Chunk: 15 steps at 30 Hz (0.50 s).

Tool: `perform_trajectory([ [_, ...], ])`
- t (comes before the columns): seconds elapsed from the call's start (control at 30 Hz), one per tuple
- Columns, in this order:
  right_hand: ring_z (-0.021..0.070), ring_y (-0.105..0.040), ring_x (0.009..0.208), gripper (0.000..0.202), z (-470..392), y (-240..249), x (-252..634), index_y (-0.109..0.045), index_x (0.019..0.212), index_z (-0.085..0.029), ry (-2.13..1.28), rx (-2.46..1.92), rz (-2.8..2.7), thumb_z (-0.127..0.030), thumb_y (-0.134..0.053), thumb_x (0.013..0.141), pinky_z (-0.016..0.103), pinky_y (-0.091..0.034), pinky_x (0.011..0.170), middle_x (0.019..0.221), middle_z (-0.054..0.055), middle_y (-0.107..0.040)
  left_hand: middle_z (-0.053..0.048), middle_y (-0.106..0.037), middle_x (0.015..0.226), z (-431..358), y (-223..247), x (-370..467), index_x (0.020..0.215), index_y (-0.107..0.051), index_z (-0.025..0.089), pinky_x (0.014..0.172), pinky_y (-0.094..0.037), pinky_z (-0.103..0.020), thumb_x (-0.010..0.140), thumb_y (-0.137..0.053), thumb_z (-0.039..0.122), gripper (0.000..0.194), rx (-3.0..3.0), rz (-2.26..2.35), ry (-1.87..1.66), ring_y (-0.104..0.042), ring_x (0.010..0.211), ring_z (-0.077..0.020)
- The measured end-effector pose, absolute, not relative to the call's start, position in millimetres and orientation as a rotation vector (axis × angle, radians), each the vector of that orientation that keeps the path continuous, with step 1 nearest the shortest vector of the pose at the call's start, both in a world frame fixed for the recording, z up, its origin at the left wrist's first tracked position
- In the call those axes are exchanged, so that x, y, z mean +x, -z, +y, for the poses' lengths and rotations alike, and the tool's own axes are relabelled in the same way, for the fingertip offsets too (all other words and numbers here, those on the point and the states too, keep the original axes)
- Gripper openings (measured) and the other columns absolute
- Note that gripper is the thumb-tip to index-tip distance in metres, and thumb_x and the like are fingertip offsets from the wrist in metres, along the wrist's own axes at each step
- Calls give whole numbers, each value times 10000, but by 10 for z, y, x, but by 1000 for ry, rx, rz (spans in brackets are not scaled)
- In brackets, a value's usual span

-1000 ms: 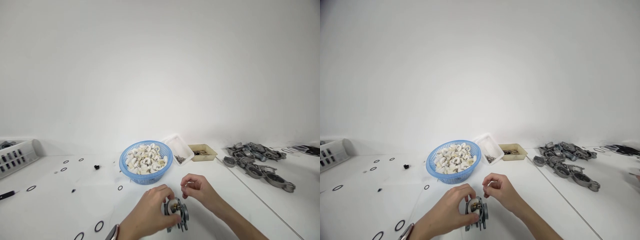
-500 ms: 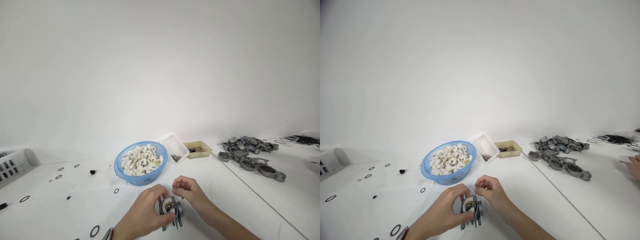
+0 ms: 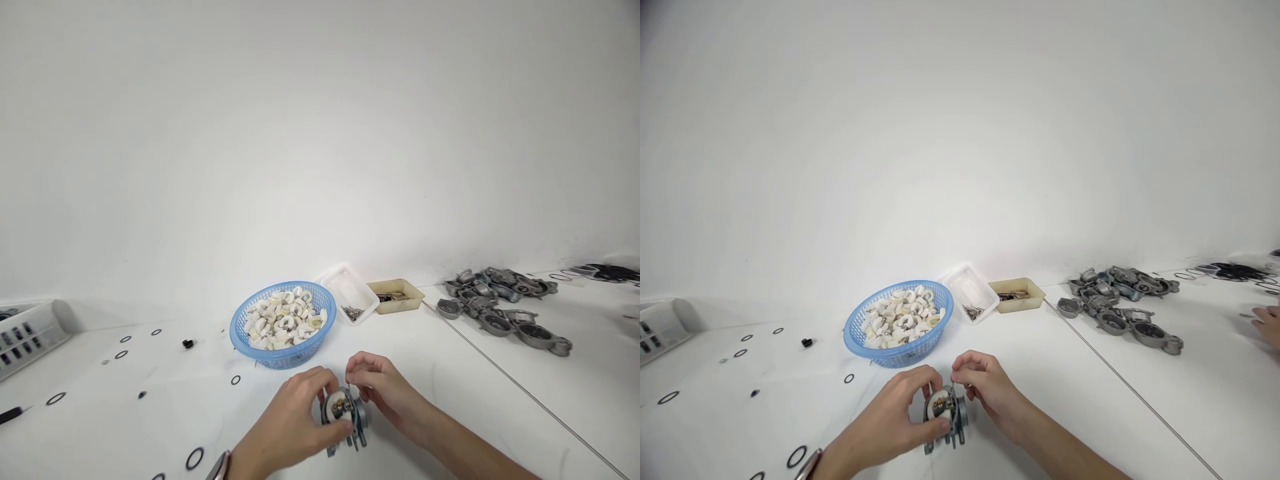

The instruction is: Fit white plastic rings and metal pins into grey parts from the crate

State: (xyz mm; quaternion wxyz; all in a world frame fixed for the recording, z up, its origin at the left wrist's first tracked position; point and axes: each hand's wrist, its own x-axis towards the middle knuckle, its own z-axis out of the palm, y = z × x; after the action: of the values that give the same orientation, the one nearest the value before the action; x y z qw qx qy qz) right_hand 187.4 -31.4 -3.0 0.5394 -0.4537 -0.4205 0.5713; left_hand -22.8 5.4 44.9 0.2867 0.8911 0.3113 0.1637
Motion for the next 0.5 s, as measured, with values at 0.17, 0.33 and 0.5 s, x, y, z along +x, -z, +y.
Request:
perform_trajectory([
  [0.17, 116, -432, 661, 152, -319, 39, 1862, -674, 832, -205, -1383, -1073, -989, -228, -778, 725, 275, -325, 649, 743, -46, -593, 45, -645, 922, 62, -437, -230, 922, -601, 240, 680, -358, -275, 822, -771, 354, 227, 2376, 843, -437, -572, 850, -184],
  [0.33, 114, -430, 670, 142, -325, 36, 1840, -652, 826, -201, -1411, -1064, -979, -239, -756, 738, 276, -309, 646, 742, -46, -563, 51, -644, 911, 66, -438, -234, 910, -597, 242, 689, -357, -277, 813, -781, 338, 229, 2386, 836, -450, -573, 845, -180],
  [0.5, 114, -400, 649, 124, -318, 47, 1822, -629, 812, -200, -1426, -1072, -986, -239, -720, 738, 274, -295, 628, 692, -57, -494, 55, -641, 897, 69, -452, -225, 892, -593, 240, 686, -358, -276, 811, -784, 338, 230, 2389, 831, -453, -571, 832, -177],
])
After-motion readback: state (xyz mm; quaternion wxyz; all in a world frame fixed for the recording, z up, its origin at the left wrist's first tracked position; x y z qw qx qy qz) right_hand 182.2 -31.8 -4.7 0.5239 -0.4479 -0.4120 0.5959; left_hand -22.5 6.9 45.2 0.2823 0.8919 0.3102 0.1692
